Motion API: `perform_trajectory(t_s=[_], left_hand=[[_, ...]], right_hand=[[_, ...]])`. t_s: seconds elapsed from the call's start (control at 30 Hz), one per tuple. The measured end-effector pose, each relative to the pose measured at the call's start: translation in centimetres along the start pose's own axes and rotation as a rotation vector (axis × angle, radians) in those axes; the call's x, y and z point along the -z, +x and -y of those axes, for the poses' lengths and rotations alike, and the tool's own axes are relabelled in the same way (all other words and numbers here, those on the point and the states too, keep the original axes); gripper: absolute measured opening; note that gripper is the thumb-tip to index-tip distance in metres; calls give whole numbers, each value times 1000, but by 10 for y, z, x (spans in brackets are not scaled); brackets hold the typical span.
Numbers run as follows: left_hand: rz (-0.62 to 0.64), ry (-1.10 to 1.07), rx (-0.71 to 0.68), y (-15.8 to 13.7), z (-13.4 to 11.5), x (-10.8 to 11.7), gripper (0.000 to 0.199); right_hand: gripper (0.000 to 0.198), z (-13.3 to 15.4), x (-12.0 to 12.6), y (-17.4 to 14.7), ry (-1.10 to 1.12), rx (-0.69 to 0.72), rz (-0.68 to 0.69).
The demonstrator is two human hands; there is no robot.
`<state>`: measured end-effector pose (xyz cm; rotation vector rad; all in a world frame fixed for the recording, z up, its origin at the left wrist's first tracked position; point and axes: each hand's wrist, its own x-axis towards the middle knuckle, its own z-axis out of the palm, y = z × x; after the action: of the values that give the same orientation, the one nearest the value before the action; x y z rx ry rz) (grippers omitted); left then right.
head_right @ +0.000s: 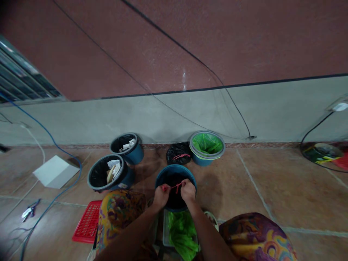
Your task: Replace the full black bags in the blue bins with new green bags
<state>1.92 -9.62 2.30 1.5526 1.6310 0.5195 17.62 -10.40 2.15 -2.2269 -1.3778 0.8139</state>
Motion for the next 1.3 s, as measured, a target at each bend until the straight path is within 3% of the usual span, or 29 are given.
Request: perform_trajectory(t_s=[0.27, 0.47, 0.63, 0.8, 0.97, 1.17, 1.3], left_hand=[[5, 99, 34, -1, 0, 2, 22], [77, 75, 57, 2, 4, 3, 23], [103, -34, 11, 4, 10, -7, 22], [175, -146, -102, 5, 12, -14, 27], [249, -133, -126, 6, 9, -15, 35], [215, -29, -26, 2, 1, -5, 32], [217, 4, -5, -4, -3, 3, 55]], right_hand=[[29, -4, -9, 2, 56, -72, -14], [31, -12, -10, 2, 170, 2, 78], [63, -16, -10, -7, 136, 107, 116], [68, -10, -16, -16, 127, 116, 170], [47, -5, -18, -16, 30, 76, 217], [33, -3, -9, -11, -1, 197, 248], [33, 7, -1, -10, -45, 239, 221]])
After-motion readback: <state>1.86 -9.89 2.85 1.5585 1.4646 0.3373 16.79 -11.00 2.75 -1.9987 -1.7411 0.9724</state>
